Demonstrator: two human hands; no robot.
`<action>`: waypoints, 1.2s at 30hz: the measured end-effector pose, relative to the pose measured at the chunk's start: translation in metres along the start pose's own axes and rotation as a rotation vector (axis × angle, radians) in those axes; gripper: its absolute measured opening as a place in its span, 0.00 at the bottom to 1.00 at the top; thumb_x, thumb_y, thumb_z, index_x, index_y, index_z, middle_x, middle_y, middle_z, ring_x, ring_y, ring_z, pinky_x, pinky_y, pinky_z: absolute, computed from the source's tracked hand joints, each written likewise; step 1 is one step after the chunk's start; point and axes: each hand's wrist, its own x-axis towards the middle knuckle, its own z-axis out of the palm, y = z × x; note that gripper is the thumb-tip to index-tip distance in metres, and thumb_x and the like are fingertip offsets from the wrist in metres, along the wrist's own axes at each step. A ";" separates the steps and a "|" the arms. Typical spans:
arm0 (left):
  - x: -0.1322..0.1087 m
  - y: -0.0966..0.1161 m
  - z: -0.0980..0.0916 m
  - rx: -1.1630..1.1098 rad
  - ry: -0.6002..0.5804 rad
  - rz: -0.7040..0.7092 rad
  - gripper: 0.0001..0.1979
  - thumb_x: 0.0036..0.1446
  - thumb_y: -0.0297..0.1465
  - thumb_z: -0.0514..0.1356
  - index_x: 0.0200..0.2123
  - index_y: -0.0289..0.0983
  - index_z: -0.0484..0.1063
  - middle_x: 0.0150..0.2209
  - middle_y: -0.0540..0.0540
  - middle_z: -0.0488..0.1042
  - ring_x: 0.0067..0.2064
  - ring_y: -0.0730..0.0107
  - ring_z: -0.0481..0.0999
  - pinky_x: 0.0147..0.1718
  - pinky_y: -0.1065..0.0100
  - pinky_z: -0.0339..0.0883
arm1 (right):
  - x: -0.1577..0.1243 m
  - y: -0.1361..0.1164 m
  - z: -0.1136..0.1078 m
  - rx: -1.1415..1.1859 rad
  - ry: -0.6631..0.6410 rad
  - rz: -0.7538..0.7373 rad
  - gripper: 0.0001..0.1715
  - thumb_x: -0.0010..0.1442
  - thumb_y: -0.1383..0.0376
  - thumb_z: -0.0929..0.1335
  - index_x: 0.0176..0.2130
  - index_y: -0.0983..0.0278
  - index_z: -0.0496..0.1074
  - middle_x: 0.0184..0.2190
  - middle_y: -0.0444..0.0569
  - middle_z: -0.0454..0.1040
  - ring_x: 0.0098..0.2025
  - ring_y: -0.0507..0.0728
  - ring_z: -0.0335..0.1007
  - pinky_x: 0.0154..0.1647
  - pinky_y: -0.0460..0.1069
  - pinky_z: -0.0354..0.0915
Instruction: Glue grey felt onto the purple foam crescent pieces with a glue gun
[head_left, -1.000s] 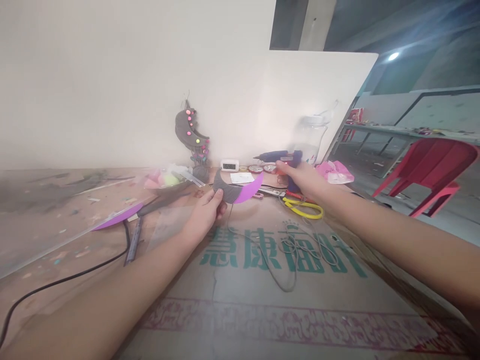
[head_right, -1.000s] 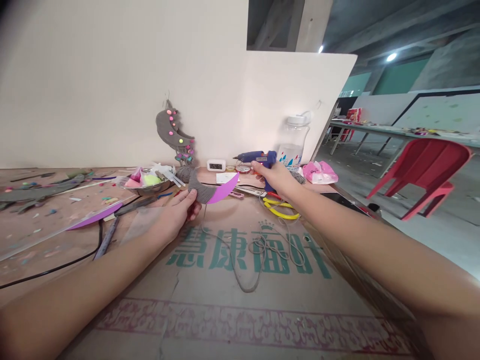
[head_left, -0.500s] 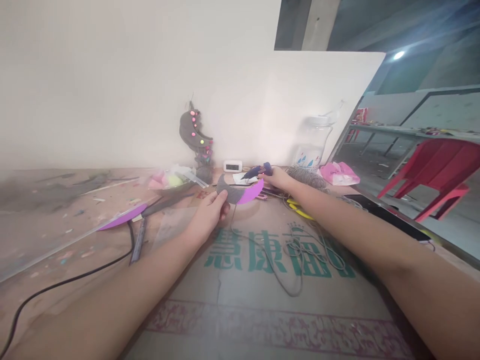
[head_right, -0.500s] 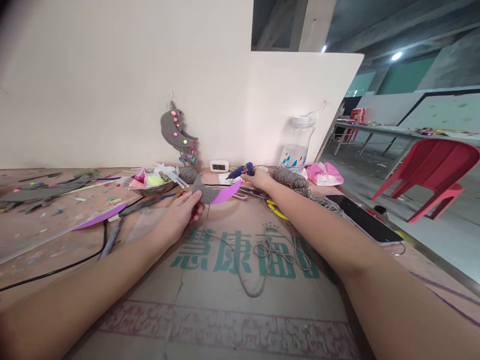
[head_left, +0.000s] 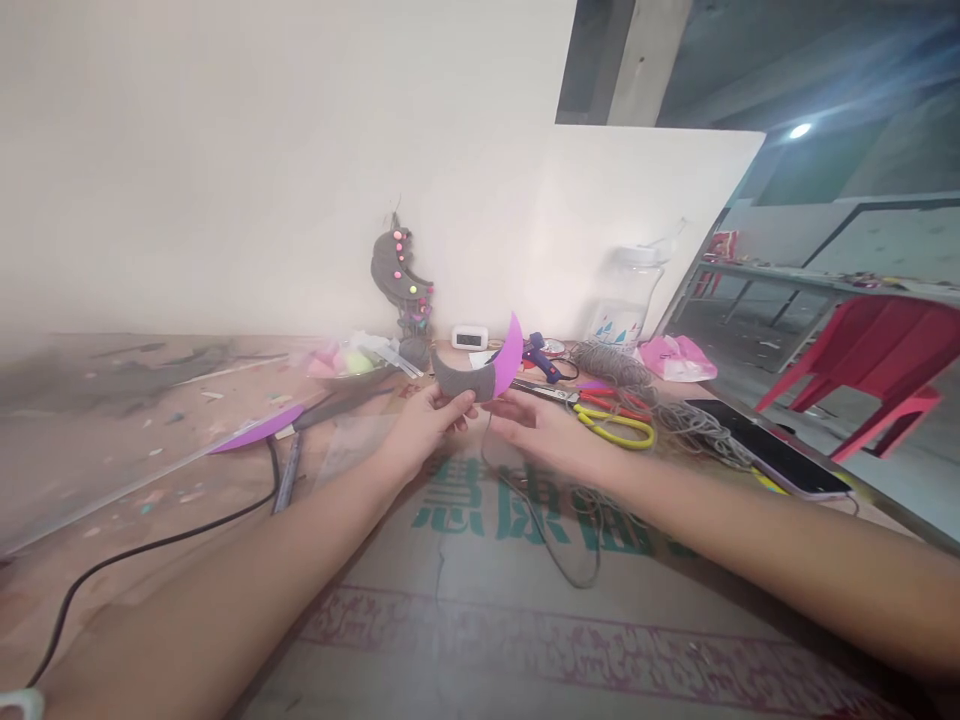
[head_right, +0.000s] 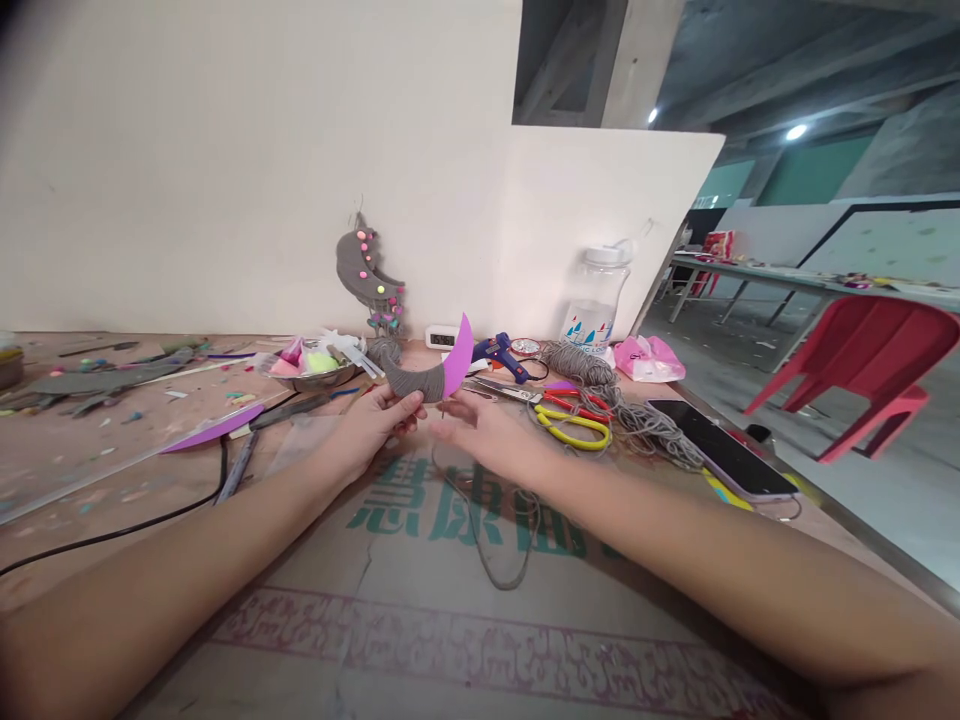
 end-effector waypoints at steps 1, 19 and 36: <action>0.000 0.000 0.000 0.002 0.003 0.008 0.17 0.49 0.43 0.62 0.33 0.35 0.68 0.28 0.51 0.71 0.26 0.78 0.66 0.26 0.73 0.57 | 0.001 -0.002 0.008 0.100 -0.004 0.010 0.28 0.57 0.58 0.67 0.56 0.60 0.63 0.48 0.49 0.72 0.51 0.55 0.67 0.54 0.52 0.61; -0.004 0.001 0.005 0.172 0.058 -0.001 0.32 0.49 0.35 0.61 0.56 0.38 0.55 0.23 0.54 0.69 0.22 0.74 0.69 0.23 0.73 0.62 | -0.019 -0.028 0.004 -0.935 -0.008 -0.262 0.16 0.65 0.60 0.58 0.37 0.61 0.71 0.29 0.45 0.73 0.29 0.52 0.64 0.30 0.46 0.53; -0.015 0.005 0.010 0.482 -0.163 0.051 0.20 0.49 0.43 0.61 0.42 0.39 0.69 0.32 0.48 0.72 0.32 0.69 0.70 0.30 0.69 0.62 | -0.001 -0.017 -0.030 -0.460 0.164 -0.092 0.18 0.61 0.56 0.61 0.33 0.65 0.72 0.24 0.43 0.65 0.27 0.51 0.57 0.30 0.46 0.54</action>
